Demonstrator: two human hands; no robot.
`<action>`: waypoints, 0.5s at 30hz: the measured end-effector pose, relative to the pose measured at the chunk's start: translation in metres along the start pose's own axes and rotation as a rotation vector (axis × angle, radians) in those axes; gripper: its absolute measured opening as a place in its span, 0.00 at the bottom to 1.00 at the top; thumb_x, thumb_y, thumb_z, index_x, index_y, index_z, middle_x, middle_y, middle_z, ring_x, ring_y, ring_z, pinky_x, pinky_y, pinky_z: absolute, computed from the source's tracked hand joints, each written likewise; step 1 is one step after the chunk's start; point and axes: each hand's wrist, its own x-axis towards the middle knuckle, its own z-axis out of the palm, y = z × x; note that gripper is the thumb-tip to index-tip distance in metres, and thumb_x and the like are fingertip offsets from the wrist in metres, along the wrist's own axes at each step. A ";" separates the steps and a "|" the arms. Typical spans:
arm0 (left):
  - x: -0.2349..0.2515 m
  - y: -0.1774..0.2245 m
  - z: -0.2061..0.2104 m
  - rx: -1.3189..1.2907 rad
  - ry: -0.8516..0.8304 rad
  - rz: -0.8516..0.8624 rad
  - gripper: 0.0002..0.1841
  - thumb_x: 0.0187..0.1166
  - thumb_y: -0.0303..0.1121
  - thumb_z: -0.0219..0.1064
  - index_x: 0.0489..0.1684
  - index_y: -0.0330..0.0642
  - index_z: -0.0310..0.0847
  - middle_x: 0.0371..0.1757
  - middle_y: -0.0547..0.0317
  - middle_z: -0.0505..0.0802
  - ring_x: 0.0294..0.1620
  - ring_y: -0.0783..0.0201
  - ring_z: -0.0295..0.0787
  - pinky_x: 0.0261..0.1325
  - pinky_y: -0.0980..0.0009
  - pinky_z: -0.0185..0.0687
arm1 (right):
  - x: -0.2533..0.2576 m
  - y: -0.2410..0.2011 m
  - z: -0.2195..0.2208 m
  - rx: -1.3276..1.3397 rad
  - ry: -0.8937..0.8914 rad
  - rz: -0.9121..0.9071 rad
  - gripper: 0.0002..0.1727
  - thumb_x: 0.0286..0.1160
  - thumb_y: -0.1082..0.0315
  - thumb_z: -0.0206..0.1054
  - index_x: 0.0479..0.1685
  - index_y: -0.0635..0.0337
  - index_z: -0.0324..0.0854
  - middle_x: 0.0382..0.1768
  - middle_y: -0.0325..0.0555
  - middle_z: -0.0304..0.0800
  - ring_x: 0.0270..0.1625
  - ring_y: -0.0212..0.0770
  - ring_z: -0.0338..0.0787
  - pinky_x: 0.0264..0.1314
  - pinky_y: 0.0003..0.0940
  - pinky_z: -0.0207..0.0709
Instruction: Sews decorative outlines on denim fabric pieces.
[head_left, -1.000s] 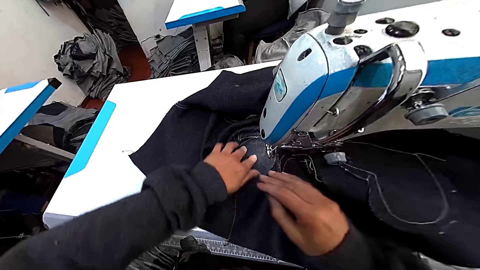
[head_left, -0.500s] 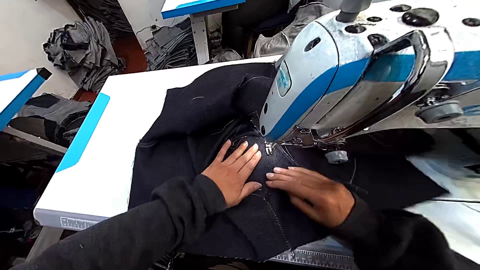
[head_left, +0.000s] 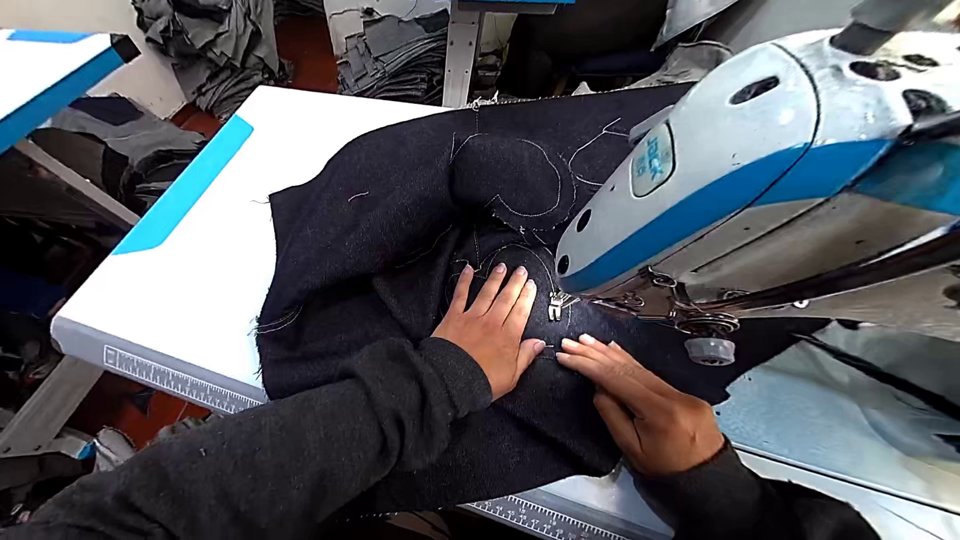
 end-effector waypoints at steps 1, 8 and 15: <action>0.004 0.000 -0.003 -0.010 -0.017 -0.015 0.36 0.92 0.53 0.46 0.94 0.38 0.51 0.96 0.51 0.55 0.98 0.50 0.37 0.93 0.37 0.21 | 0.005 0.004 0.000 -0.003 -0.006 0.004 0.23 0.76 0.71 0.50 0.53 0.62 0.93 0.58 0.49 0.96 0.68 0.51 0.92 0.75 0.47 0.80; 0.026 -0.005 -0.009 -0.006 -0.035 -0.051 0.35 0.93 0.52 0.44 0.93 0.38 0.53 0.97 0.51 0.52 0.98 0.50 0.36 0.93 0.38 0.20 | 0.022 0.021 0.003 -0.032 0.018 0.022 0.24 0.77 0.69 0.48 0.53 0.60 0.93 0.59 0.48 0.96 0.67 0.52 0.93 0.69 0.49 0.84; 0.033 -0.013 -0.012 -0.033 -0.008 -0.009 0.35 0.92 0.51 0.47 0.94 0.39 0.51 0.96 0.52 0.55 0.98 0.53 0.39 0.93 0.40 0.20 | 0.026 0.023 0.005 -0.048 0.014 0.017 0.25 0.74 0.71 0.48 0.55 0.62 0.92 0.59 0.51 0.96 0.65 0.53 0.93 0.66 0.48 0.85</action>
